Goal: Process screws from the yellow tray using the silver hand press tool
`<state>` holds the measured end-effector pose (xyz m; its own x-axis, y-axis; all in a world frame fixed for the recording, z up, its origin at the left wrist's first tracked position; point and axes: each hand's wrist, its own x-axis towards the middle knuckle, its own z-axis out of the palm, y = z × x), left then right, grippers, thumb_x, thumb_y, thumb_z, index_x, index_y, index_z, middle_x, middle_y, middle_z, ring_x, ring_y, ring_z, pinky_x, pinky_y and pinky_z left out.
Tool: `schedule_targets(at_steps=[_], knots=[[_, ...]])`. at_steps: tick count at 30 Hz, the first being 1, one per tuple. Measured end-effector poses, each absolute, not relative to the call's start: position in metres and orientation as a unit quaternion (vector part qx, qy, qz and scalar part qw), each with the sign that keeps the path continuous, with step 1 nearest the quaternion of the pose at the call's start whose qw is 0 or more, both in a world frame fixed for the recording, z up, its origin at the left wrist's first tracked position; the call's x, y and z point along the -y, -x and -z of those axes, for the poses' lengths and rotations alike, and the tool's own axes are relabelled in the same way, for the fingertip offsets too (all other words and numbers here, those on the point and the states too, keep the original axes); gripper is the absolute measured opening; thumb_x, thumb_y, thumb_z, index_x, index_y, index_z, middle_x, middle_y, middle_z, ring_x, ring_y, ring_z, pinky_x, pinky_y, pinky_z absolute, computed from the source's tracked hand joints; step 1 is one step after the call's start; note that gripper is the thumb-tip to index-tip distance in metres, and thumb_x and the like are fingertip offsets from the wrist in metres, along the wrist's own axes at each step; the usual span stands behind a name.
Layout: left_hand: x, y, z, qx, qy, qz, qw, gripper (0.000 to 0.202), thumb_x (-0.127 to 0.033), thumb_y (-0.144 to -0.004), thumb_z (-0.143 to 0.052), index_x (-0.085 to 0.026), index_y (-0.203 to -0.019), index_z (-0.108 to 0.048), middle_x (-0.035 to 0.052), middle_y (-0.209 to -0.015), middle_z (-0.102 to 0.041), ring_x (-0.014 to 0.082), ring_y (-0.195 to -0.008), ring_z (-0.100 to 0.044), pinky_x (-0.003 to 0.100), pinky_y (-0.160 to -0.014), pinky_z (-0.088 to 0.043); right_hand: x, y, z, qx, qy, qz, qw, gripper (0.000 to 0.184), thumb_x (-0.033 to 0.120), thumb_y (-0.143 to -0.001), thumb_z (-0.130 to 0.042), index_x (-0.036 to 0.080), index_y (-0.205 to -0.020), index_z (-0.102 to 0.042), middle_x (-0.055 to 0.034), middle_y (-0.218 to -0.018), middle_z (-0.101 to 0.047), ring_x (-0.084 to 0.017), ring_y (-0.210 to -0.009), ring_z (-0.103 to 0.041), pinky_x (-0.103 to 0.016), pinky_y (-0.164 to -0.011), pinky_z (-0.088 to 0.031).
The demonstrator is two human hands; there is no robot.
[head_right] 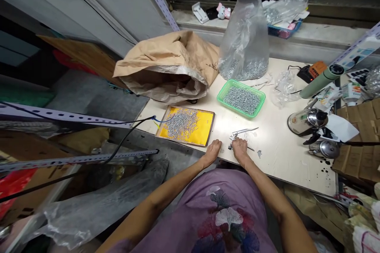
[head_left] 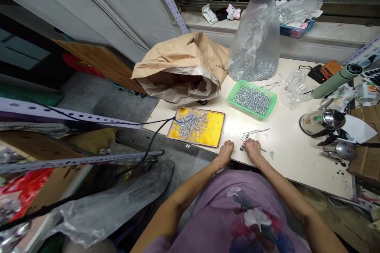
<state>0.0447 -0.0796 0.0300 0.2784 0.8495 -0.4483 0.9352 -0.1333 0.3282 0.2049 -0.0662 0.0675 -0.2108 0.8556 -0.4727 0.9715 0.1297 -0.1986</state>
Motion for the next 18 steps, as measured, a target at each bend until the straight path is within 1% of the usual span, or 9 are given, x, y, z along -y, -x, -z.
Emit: schedule_targets(at_steps=[3,6,9,12,14,15,17,18], knots=[[0.083,-0.044,-0.031,-0.591,-0.754,0.098,0.27,0.023,-0.002,-0.079,-0.048,-0.014,-0.096,-0.056,0.013,-0.106,-0.057,0.0245,-0.104,-0.053,0.033,-0.087,-0.043,0.06,-0.191,-0.067,-0.744,-0.608,0.232,0.152,0.028,0.001,-0.081,-0.046,0.006,-0.094,-0.07,-0.0212,-0.093,-0.067,-0.024,-0.09,-0.064,-0.032,-0.072,-0.04],[0.084,-0.043,-0.03,-0.619,-0.737,0.081,0.26,0.021,-0.001,-0.079,-0.046,-0.014,-0.092,-0.057,0.0135,-0.105,-0.057,0.0241,-0.102,-0.054,0.033,-0.087,-0.044,0.059,-0.183,-0.065,-0.753,-0.597,0.229,0.157,0.028,0.002,-0.079,-0.048,0.006,-0.094,-0.07,-0.023,-0.091,-0.068,-0.025,-0.087,-0.065,-0.035,-0.072,-0.043],[0.082,-0.041,-0.029,-0.667,-0.691,0.024,0.277,0.02,-0.002,-0.079,-0.046,-0.014,-0.088,-0.059,0.011,-0.098,-0.059,0.0208,-0.095,-0.057,0.032,-0.085,-0.046,0.061,-0.181,-0.067,-0.756,-0.594,0.226,0.155,0.025,0.004,-0.077,-0.051,0.006,-0.092,-0.071,-0.0236,-0.089,-0.069,-0.026,-0.083,-0.067,-0.035,-0.068,-0.045],[0.076,-0.039,-0.03,-0.715,-0.603,-0.07,0.347,0.016,-0.005,-0.079,-0.049,-0.015,-0.082,-0.061,0.0056,-0.083,-0.061,0.017,-0.083,-0.061,0.03,-0.078,-0.049,0.061,-0.188,-0.08,-0.748,-0.609,0.222,0.141,0.023,0.005,-0.079,-0.051,0.007,-0.09,-0.071,-0.0212,-0.09,-0.069,-0.024,-0.08,-0.067,-0.031,-0.063,-0.045],[0.071,-0.039,-0.034,-0.744,-0.505,-0.112,0.424,0.012,-0.007,-0.078,-0.052,-0.015,-0.079,-0.061,0.0014,-0.071,-0.06,0.0139,-0.07,-0.062,0.026,-0.069,-0.051,0.053,-0.198,-0.099,-0.744,-0.626,0.218,0.089,0.022,0.013,-0.084,-0.049,0.01,-0.091,-0.07,-0.0173,-0.09,-0.069,-0.022,-0.077,-0.067,-0.029,-0.062,-0.044],[0.069,-0.041,-0.036,-0.753,-0.45,-0.124,0.464,0.011,-0.007,-0.078,-0.053,-0.014,-0.078,-0.061,-0.0006,-0.065,-0.059,0.0121,-0.063,-0.061,0.024,-0.063,-0.051,0.046,-0.204,-0.11,-0.744,-0.632,0.214,0.047,0.023,0.019,-0.087,-0.048,0.012,-0.092,-0.069,-0.0151,-0.09,-0.069,-0.021,-0.075,-0.066,-0.028,-0.061,-0.043],[0.065,-0.046,-0.041,-0.751,-0.362,-0.138,0.534,0.008,-0.009,-0.078,-0.056,-0.014,-0.077,-0.062,-0.0036,-0.058,-0.058,0.0091,-0.052,-0.058,0.02,-0.054,-0.049,0.028,-0.218,-0.134,-0.729,-0.653,0.193,-0.062,0.031,0.027,-0.093,-0.039,0.015,-0.1,-0.066,-0.0113,-0.089,-0.069,-0.018,-0.071,-0.063,-0.028,-0.061,-0.043],[0.064,-0.05,-0.044,-0.743,-0.338,-0.145,0.559,0.006,-0.009,-0.077,-0.058,-0.013,-0.077,-0.062,-0.0044,-0.056,-0.058,0.0083,-0.049,-0.057,0.019,-0.052,-0.048,0.018,-0.225,-0.145,-0.723,-0.657,0.178,-0.121,0.033,0.029,-0.094,-0.036,0.016,-0.108,-0.063,-0.0099,-0.091,-0.068,-0.018,-0.073,-0.063,-0.028,-0.063,-0.043]])
